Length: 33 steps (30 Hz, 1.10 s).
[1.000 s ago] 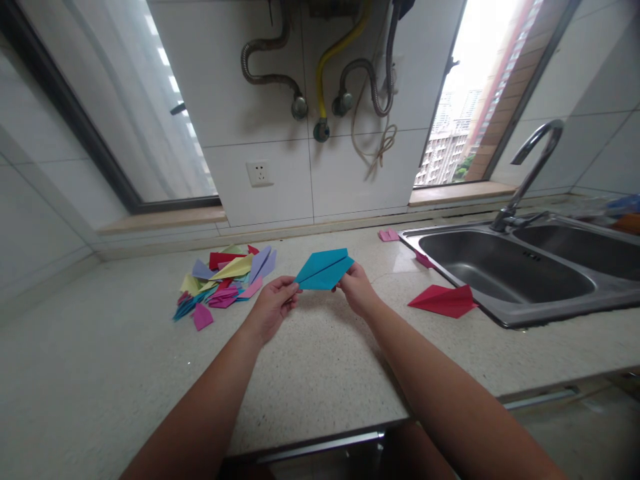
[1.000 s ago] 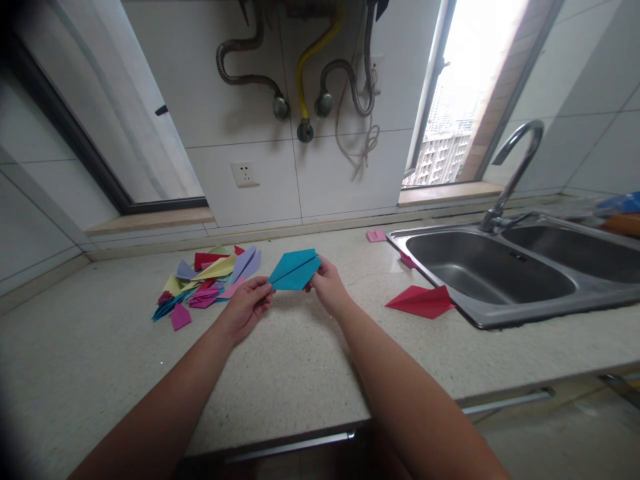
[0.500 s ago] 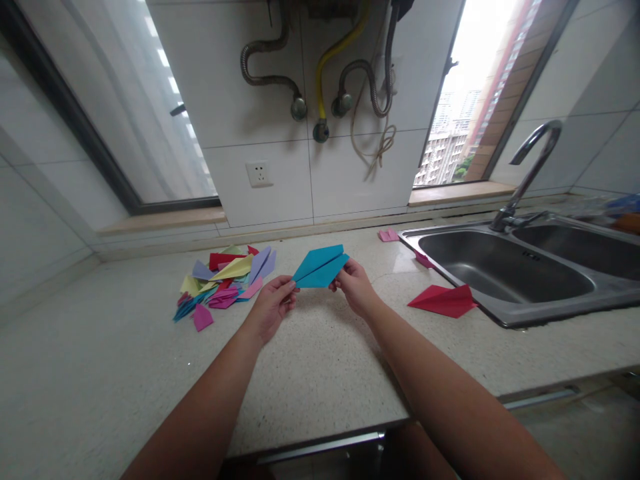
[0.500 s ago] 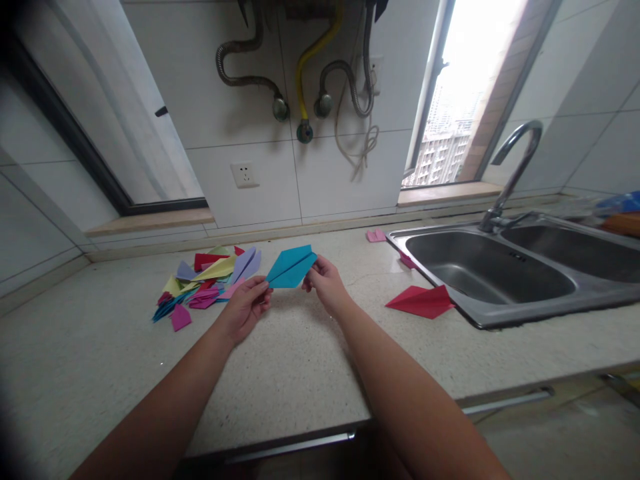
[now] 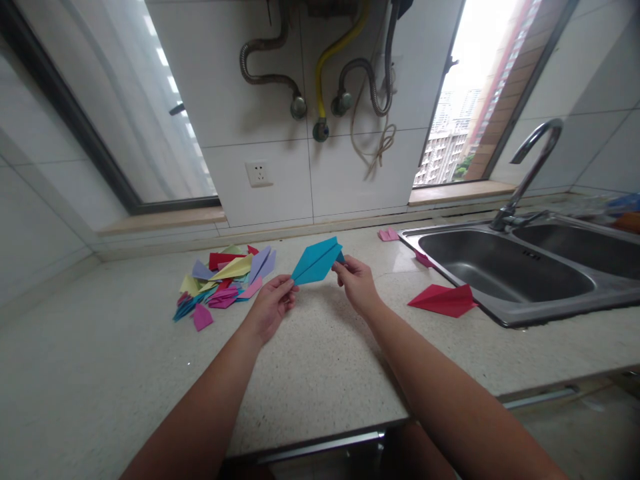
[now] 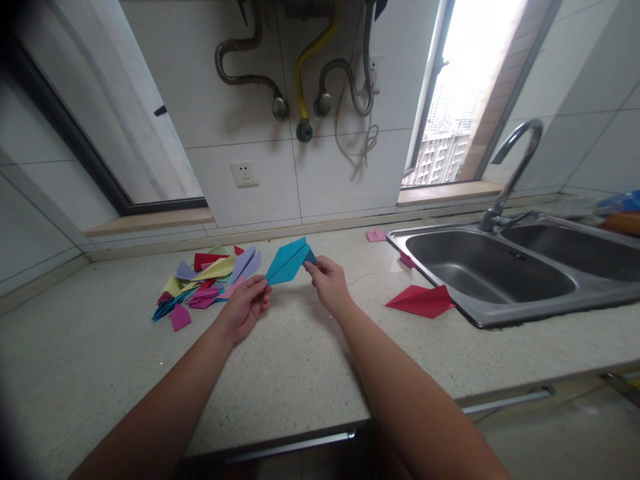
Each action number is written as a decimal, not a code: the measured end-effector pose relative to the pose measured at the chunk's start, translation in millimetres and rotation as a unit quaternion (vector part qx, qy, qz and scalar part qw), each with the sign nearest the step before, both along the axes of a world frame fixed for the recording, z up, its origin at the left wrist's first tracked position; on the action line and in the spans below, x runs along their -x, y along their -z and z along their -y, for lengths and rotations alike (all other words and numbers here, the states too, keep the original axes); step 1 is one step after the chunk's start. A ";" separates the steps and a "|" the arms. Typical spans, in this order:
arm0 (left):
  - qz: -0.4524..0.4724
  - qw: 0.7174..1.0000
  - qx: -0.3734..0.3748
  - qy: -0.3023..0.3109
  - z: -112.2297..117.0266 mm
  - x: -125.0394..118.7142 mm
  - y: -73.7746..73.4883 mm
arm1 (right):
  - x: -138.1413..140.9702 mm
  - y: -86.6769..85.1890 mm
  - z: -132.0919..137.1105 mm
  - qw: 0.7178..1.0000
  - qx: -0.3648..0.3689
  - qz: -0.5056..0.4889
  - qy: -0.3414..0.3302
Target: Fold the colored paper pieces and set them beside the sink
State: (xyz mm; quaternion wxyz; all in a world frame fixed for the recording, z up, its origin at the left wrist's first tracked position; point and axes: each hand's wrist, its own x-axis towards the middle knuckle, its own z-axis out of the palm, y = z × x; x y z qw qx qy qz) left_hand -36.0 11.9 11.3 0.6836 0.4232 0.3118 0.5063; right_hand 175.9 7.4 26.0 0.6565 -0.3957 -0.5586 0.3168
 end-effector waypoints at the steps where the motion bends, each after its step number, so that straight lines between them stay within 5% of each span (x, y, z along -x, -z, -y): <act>1: 0.001 1.000 0.000 -0.001 0.1 0.1 -0.1 | -0.2 -0.3 0.7 1.000 -0.008 0.008 0.009; 33: 0.029 0.999 0.029 0.021 0.6 1.2 -2.4 | -3.3 -2.4 -2.3 0.999 -0.011 -0.026 0.035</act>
